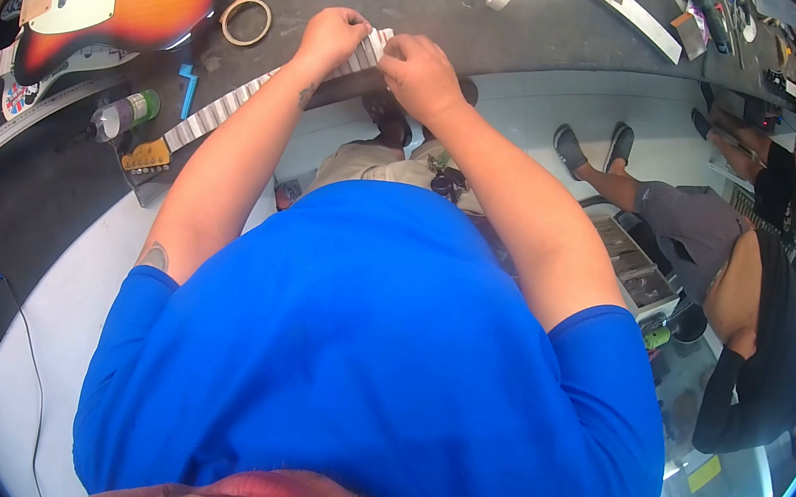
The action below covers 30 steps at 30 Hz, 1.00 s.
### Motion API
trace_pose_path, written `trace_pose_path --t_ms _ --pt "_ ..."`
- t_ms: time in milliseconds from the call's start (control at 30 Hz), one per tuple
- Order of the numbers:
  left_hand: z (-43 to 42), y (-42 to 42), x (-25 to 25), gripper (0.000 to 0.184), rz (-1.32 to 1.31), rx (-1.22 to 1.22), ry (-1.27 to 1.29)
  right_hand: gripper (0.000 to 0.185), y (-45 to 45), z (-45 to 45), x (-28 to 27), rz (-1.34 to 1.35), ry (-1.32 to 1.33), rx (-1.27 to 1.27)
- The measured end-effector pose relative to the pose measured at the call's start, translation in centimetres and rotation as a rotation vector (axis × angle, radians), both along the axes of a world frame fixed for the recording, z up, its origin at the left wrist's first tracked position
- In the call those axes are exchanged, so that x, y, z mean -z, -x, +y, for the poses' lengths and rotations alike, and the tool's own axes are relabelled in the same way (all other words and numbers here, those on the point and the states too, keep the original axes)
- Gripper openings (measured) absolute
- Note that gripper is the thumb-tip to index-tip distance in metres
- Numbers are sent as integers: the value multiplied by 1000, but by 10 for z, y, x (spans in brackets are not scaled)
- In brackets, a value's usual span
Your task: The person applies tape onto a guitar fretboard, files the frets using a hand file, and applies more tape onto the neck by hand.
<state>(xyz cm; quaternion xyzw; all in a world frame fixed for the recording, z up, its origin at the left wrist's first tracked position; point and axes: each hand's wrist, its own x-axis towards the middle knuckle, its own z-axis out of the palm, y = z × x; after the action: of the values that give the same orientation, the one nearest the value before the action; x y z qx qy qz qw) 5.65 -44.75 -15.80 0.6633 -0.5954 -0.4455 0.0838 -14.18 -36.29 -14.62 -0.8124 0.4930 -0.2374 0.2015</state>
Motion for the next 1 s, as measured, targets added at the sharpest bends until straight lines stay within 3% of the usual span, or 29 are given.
trace_pose_path --t_ms 467,567,667,800,867,1000 --pt "6 3 0 28 2 -26 56 34 -1 9 -3 -104 -28 18" --pt "5 8 -26 28 1 -88 -95 38 -9 16 -7 -147 -88 88" --pt "12 1 0 30 -28 34 140 39 -20 21 -9 -213 -155 184" --pt "20 -2 12 44 -6 7 272 44 -22 21 2 -325 -188 286" --pt "30 -4 3 55 -105 49 267 51 -14 16 6 -471 -372 375" --pt "46 15 -34 69 -344 10 79 58 4 9 20 -544 -506 398"
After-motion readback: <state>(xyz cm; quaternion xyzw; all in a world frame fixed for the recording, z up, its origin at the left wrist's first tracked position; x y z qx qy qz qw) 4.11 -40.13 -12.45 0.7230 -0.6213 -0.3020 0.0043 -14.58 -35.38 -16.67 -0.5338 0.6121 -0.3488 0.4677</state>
